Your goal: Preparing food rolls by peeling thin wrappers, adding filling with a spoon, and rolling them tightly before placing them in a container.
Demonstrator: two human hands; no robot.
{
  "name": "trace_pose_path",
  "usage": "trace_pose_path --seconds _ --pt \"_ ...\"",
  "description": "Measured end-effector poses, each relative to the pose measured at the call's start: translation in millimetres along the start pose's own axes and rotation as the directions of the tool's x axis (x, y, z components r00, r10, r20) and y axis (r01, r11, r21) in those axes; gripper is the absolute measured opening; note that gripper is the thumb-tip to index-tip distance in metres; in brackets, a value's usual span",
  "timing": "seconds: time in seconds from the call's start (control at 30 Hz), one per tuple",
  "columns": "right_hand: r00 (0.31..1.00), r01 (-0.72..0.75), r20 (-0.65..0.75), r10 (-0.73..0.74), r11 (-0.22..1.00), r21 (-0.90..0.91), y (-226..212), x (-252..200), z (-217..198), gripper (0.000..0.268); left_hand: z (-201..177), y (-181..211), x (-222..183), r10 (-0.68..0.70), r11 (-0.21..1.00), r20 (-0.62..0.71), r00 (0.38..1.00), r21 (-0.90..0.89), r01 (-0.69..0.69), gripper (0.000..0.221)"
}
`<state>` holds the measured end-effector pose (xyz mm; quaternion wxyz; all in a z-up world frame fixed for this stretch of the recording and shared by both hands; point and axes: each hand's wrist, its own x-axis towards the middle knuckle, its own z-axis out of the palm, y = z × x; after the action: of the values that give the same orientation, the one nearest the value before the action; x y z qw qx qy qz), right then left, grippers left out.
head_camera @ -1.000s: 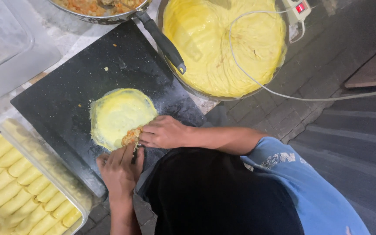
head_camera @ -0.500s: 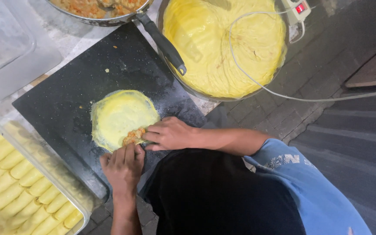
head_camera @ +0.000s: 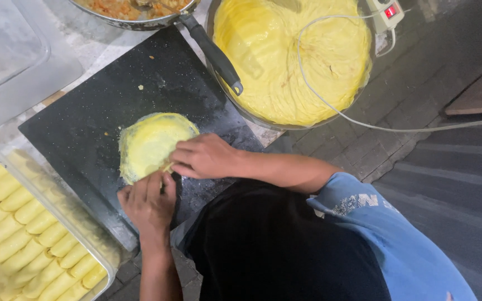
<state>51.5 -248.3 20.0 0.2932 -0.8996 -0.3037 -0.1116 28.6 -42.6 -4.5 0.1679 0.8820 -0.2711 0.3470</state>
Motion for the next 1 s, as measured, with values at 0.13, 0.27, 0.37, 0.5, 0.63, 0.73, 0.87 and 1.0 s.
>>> trace_pose_path --seconds 0.13,0.27,0.37,0.5,0.63,0.73,0.87,1.0 --pt "0.994 -0.09 0.079 0.081 0.988 0.123 12.0 15.9 -8.9 0.024 -8.4 -2.3 18.7 -0.163 0.985 0.217 0.962 0.097 0.144 0.009" --pt "0.988 -0.135 0.085 0.126 0.985 0.11 21.1 11.4 -6.9 0.024 4.4 -22.3 -6.3 -0.286 0.955 0.249 0.925 -0.01 0.298 0.022" --pt "0.991 -0.129 0.03 0.128 0.992 0.014 20.5 2.0 -10.1 0.014 4.7 -33.3 -22.4 -0.306 0.943 0.203 0.93 -0.071 0.326 0.024" --pt "0.997 -0.074 0.031 0.075 0.997 -0.032 15.7 -4.9 -7.4 0.015 -9.8 -30.8 -19.5 -0.284 0.959 0.122 0.951 0.018 0.284 0.025" --pt "0.993 0.034 0.113 -0.027 0.997 -0.063 -10.2 0.6 -23.1 0.028 -20.0 -5.5 -1.2 -0.151 0.985 0.17 0.974 -0.052 0.162 0.023" --pt "0.99 0.034 0.137 -0.02 0.995 -0.096 -11.1 2.8 -18.0 0.027 -22.3 3.0 7.9 -0.103 0.992 0.22 0.97 -0.052 0.118 0.028" --pt "0.994 -0.011 0.106 0.02 0.996 -0.084 -0.9 -2.0 -8.4 0.026 -7.3 -8.8 -12.0 -0.113 0.992 0.275 0.955 -0.021 0.123 0.029" --pt "0.997 -0.021 0.066 0.028 0.995 -0.099 6.4 -2.3 -4.9 0.023 -21.2 -6.0 3.9 -0.235 0.972 0.379 0.895 0.076 0.223 0.035"
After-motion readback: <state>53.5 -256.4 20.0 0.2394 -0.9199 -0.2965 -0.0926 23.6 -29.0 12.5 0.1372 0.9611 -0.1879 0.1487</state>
